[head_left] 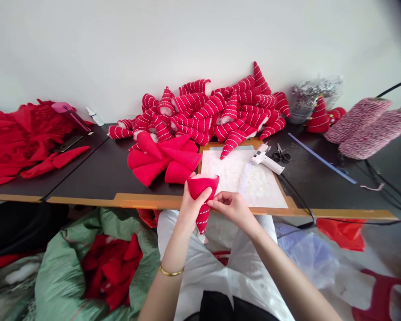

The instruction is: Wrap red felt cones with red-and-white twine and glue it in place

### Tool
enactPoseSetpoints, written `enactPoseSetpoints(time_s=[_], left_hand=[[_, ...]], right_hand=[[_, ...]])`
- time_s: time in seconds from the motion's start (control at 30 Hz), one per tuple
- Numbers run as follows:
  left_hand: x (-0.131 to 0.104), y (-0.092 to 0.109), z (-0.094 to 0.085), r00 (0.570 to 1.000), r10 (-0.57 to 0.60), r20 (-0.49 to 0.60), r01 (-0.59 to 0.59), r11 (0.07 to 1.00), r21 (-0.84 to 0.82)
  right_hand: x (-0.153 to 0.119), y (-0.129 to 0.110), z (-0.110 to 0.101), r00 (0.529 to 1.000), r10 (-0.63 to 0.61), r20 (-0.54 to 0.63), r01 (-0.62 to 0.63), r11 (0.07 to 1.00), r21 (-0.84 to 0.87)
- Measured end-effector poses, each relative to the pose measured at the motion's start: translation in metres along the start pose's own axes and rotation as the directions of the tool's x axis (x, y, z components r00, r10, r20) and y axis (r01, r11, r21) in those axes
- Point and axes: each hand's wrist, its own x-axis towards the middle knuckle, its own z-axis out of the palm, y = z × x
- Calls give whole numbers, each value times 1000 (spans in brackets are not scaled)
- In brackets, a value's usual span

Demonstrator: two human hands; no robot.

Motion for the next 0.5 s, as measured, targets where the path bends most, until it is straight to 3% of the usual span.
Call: enactPoseSetpoints(time_s=[0.2,0.5], left_hand=[[-3,8,-7,971,-232,57,238,961,-139],[-7,9,-12,907,-419,44,420,893,-163]], right_hand=[[0,-5,-13,987,70,148,-74,997,22],[-3,-11,-13,986,126,113,-135,988,71]])
